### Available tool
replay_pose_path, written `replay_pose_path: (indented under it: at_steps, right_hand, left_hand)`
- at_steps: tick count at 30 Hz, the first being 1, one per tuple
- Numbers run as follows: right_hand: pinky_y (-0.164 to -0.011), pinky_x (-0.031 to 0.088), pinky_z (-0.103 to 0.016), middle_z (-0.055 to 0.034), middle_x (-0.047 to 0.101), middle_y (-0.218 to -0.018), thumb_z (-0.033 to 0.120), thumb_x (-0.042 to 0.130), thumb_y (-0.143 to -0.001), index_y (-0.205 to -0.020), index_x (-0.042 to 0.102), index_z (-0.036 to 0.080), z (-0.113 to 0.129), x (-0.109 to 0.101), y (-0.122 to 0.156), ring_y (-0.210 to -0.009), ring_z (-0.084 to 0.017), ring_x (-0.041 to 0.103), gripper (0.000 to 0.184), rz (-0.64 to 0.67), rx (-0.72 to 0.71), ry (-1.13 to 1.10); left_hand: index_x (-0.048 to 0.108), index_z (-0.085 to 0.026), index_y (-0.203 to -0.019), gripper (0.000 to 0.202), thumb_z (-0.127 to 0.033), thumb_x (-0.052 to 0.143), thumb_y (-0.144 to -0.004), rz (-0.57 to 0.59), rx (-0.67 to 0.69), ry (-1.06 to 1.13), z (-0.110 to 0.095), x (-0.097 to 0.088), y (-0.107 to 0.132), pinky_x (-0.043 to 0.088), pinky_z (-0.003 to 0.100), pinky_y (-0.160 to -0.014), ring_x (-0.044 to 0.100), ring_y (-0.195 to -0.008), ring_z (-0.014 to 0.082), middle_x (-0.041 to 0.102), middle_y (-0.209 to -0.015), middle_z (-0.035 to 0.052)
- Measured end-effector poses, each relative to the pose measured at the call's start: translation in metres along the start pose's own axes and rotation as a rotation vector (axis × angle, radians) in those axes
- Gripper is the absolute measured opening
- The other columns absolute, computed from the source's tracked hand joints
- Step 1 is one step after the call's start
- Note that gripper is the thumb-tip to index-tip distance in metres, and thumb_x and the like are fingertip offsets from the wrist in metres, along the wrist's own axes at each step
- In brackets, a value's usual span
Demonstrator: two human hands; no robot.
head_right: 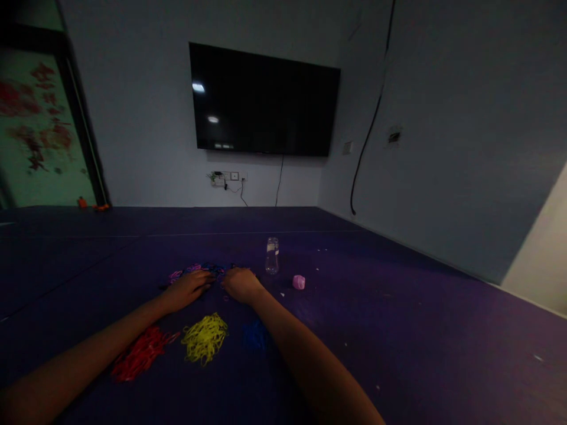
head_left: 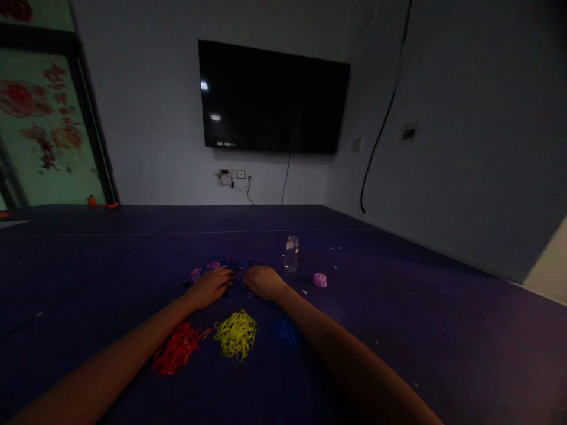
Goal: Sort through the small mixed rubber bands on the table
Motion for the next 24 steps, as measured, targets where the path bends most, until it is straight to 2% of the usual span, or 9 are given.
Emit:
replay_pose_path:
  at_steps: [11, 17, 24]
  right_hand:
    - [-0.084, 0.042, -0.029, -0.0110, 0.063, -0.103, 0.027, 0.035, -0.092, -0.100, 0.062, 0.014, -0.0016, -0.0002, 0.0007, -0.096, -0.019, 0.058, 0.031, 0.019, 0.026, -0.034]
    - [-0.084, 0.041, -0.029, -0.0115, 0.063, -0.103, 0.027, 0.036, -0.092, -0.100, 0.061, 0.013, -0.0018, -0.0011, 0.0015, -0.097, -0.019, 0.058, 0.030, 0.033, 0.038, -0.036]
    - [-0.083, 0.041, -0.029, -0.0104, 0.063, -0.102, 0.028, 0.036, -0.092, -0.100, 0.061, 0.014, -0.0010, -0.0031, 0.0013, -0.097, -0.020, 0.058, 0.029, 0.017, 0.018, -0.047]
  left_hand:
    - [0.060, -0.018, -0.110, 0.030, -0.024, 0.040, -0.089, 0.028, -0.005, -0.021, 0.0001, -0.0003, -0.0008, 0.041, 0.036, -0.092, 0.053, -0.106, 0.0195, 0.062, -0.112, 0.0083]
    - [0.060, -0.021, -0.111, 0.030, -0.025, 0.039, -0.090, 0.012, 0.001, -0.013, 0.0003, -0.0003, -0.0001, 0.041, 0.037, -0.093, 0.052, -0.108, 0.0197, 0.061, -0.114, 0.0069]
    - [0.062, -0.017, -0.108, 0.030, -0.026, 0.039, -0.089, 0.045, -0.017, -0.008, 0.0020, 0.0014, -0.0005, 0.041, 0.037, -0.093, 0.052, -0.108, 0.0208, 0.060, -0.116, 0.0101]
Point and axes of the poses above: each hand's wrist, its own y-axis away from the middle knuckle, its own x-axis out of the palm, z = x × y, the point moved 9 cm from there along -y, towards the middle knuckle
